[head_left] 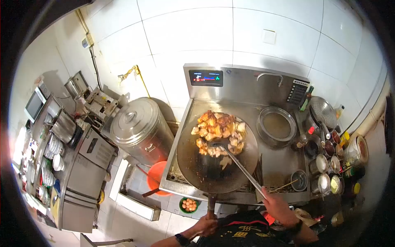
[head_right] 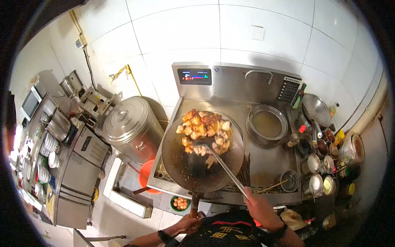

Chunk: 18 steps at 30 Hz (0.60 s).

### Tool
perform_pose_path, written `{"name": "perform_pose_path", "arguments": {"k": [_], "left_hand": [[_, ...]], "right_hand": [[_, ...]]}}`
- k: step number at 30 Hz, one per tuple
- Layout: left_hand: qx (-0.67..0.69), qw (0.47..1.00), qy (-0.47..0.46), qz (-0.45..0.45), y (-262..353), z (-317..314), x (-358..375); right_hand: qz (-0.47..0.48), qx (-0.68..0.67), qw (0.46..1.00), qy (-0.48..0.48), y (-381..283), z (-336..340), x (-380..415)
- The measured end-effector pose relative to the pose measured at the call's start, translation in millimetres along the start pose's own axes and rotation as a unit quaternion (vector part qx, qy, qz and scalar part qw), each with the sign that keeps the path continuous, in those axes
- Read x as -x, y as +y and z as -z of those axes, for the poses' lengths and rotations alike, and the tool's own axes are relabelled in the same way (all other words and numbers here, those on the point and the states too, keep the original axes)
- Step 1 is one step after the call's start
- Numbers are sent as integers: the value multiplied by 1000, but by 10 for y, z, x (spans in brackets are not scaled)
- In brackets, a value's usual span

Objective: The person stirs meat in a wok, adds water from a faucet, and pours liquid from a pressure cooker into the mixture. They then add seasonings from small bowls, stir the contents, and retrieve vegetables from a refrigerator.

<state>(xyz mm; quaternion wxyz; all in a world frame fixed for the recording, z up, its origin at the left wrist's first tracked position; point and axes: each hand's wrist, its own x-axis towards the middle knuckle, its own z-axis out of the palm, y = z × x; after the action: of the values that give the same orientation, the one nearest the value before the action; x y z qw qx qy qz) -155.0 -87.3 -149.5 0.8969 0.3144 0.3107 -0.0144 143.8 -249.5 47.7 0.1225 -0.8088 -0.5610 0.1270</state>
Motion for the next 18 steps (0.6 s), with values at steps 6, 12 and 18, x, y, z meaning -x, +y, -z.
{"name": "perform_pose_path", "arguments": {"k": [6, 12, 18], "left_hand": [[161, 986, -40, 18, 1551, -401, 56], [129, 991, -29, -12, 1303, -72, -625], [91, 995, 24, -15, 1245, -109, -767]], "right_hand": [[-72, -166, 973, -142, -200, 991, 56], [-17, -185, 982, 41, 2, -288, -703], [-46, 16, 998, -47, 151, -513, -382]]}}
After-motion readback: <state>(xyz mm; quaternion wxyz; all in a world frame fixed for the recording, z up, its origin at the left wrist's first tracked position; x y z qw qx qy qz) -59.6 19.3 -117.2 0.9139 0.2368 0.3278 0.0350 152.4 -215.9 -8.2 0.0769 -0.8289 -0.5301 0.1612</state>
